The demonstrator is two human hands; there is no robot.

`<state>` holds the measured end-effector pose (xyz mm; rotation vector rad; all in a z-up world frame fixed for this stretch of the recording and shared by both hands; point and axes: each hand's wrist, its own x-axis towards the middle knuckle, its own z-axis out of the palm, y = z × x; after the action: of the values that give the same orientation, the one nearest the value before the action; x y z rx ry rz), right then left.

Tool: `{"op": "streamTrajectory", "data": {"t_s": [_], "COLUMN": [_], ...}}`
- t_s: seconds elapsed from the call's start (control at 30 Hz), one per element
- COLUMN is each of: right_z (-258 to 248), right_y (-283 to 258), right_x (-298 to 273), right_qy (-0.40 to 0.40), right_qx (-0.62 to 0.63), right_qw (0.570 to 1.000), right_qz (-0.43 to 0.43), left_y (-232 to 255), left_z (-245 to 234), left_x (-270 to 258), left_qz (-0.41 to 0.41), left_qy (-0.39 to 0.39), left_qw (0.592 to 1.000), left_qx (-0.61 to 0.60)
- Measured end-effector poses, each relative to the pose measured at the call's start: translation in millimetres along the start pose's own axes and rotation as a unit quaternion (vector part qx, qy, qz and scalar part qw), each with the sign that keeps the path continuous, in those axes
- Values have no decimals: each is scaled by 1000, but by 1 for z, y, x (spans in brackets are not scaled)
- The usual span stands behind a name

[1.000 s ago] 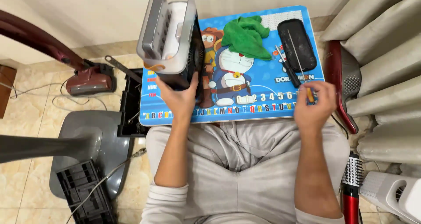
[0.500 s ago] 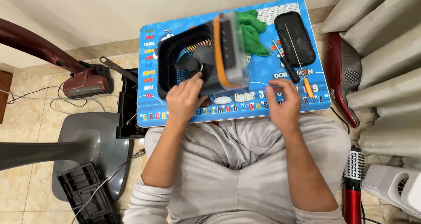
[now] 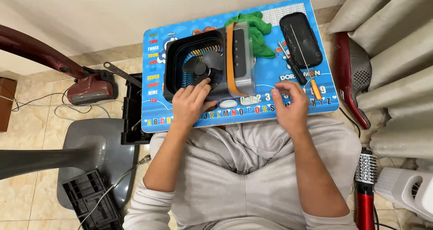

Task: Disassembling a small portable fan using a screwdriver to inspect and repair internal components.

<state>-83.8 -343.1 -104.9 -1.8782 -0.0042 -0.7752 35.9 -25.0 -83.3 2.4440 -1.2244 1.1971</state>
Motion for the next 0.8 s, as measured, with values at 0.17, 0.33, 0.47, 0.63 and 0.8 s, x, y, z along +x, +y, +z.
{"op": "streamTrajectory", "data": {"t_s": [0.17, 0.33, 0.47, 0.63, 0.8], "right_z": [-1, -1, 0, 0, 5], "right_y": [1, 1, 4, 5, -5], "right_x": [1, 1, 0, -1, 0], "right_qy": [-1, -3, 20, 41, 58], "right_qx": [-6, -9, 5, 3, 29], "right_qw": [1000, 1000, 1000, 999, 997], "right_qz": [-8, -9, -13, -14, 39], "left_y": [-3, -9, -19, -38, -64], "left_z": [1, 6, 14, 33, 45], "left_x": [3, 3, -7, -36, -69], "left_qz": [-44, -135, -228, -306, -396], "left_qy": [41, 109, 172, 233, 265], "left_qw": [997, 974, 936, 895, 822], "left_qx": [-57, -144, -204, -226, -311]}}
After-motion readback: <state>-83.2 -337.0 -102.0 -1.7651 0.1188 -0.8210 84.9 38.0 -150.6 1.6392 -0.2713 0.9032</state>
